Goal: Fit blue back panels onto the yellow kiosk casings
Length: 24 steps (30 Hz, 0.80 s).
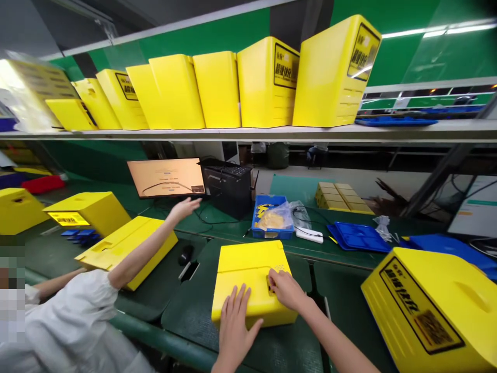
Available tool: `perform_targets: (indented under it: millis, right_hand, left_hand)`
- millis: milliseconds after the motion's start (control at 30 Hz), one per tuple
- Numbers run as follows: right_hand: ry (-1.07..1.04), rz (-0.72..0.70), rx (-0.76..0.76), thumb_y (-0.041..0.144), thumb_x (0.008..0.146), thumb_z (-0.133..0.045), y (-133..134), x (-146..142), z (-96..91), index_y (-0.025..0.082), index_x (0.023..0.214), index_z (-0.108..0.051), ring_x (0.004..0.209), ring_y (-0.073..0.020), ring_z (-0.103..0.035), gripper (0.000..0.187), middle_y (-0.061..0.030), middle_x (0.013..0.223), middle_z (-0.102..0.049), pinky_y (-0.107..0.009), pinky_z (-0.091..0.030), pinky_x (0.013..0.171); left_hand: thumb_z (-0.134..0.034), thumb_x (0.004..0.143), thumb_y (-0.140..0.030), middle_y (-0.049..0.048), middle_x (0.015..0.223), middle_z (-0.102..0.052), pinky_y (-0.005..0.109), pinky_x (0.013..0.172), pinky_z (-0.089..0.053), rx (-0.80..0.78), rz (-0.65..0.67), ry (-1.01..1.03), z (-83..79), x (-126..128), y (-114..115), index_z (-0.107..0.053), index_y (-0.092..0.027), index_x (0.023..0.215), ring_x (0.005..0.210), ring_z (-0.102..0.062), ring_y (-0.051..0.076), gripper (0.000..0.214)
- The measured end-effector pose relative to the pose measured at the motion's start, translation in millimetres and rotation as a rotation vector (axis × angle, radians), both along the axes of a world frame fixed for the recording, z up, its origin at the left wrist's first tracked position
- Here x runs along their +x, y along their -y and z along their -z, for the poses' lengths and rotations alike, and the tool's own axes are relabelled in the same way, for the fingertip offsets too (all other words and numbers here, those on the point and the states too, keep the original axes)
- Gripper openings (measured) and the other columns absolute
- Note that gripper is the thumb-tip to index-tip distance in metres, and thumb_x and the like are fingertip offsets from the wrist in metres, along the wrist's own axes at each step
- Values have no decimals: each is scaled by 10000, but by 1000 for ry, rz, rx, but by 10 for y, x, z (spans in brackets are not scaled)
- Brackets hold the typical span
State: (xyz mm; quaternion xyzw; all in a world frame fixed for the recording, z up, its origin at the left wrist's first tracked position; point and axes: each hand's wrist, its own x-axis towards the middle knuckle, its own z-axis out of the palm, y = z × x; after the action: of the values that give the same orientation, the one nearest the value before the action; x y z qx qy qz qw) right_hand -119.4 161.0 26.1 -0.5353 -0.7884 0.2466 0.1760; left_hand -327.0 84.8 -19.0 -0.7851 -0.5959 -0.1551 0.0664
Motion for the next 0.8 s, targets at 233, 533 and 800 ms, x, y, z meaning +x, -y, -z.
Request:
perform_targets:
  millis: [233,533,800]
  right_hand:
    - [214,-13,68,88,739,-399,-69,-123,-27,211,784,-430,728,-186,-491,134,-41,763,-608,-293,-226,640]
    - [390,-58,125,123,760,-401,-116,-188,-88,191,850,-464,735,-243,-546,130,-103,809,-631,-328,-202,624]
    - [380,-72,137,76,725,-423,-87,-219,-119,182,866,-481,765,-253,-561,185,-115,818,-645,-343,-257,679]
  left_hand:
    - [-401,878,-421,-77,1493,-265,405,1075,-311,38,-14,-26,21,-32,7,-179,-300,1415,1384,-210,196,594]
    - [-400,879,-408,-69,1478,-304,421,1052,-333,44,-19,16,-16,1,-6,-189,-306,1412,1364,-260,215,582]
    - [-389,879,-404,-64,1486,-285,433,1072,-313,0,-21,40,-12,-6,13,-187,-302,1415,1377,-231,224,582]
